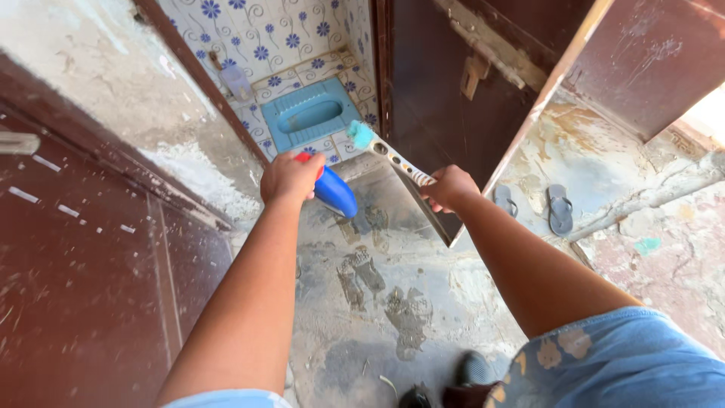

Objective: The person cleans a squat toilet by first pouring water from a plastic bottle into the bowl, then scrubbing the bowl and surrounding tiles with a long-handled brush. They apply a blue liquid cleaning agent from a bottle into the toilet and continue scrubbing the area.

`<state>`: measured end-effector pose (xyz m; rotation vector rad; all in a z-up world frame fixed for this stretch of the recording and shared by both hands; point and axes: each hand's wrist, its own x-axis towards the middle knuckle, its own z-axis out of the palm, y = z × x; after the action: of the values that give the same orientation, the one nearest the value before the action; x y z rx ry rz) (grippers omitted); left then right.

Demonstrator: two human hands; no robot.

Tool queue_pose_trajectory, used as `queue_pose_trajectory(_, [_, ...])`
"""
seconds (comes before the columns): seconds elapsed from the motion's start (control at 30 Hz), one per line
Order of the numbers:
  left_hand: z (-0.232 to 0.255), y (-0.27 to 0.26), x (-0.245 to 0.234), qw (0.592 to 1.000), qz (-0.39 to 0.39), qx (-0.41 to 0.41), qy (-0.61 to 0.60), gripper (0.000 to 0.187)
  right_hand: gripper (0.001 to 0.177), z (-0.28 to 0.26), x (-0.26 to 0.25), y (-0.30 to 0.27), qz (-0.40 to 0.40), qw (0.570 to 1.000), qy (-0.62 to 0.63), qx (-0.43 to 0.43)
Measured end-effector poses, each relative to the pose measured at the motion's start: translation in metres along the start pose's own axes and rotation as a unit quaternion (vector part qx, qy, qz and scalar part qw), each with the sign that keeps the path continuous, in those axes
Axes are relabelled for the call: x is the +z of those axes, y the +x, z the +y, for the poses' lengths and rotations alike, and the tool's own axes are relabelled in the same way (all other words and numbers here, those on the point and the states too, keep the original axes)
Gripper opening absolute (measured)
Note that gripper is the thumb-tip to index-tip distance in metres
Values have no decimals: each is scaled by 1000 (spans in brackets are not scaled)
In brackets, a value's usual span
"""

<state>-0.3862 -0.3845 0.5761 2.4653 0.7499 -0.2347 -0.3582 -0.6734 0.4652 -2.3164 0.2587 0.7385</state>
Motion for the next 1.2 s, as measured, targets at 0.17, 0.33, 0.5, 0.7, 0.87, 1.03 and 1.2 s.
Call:
queue_pose_trajectory(0.17, [15, -23, -4, 1000, -23, 9, 12, 47, 33, 16, -1, -19, -8, 999, 47, 7])
queue_pose_trajectory(0.33, [14, -46, 15, 996, -83, 17, 17, 41, 28, 45, -4, -34, -31, 999, -20, -11])
queue_pose_trajectory(0.5, [25, -76, 55, 990, -119, 36, 72, 42, 20, 97, -15, -43, -89, 993, -67, -39])
queue_pose_trajectory(0.7, [61, -124, 128, 980, -184, 19, 70, 37, 20, 183, -52, -56, -167, 983, -55, -44])
queue_pose_trajectory(0.87, [110, -156, 213, 973, -226, 16, 40, 39, 25, 271, -115, -65, -195, 977, -88, -15])
queue_pose_trajectory(1.03, [180, -171, 279, 963, -259, 75, 21, 42, 24, 344, -183, -65, -136, 981, -130, 56])
queue_pose_trajectory(1.2, [263, -176, 290, 974, -189, 126, 9, 46, 25, 380, -246, -62, 5, 984, -104, 141])
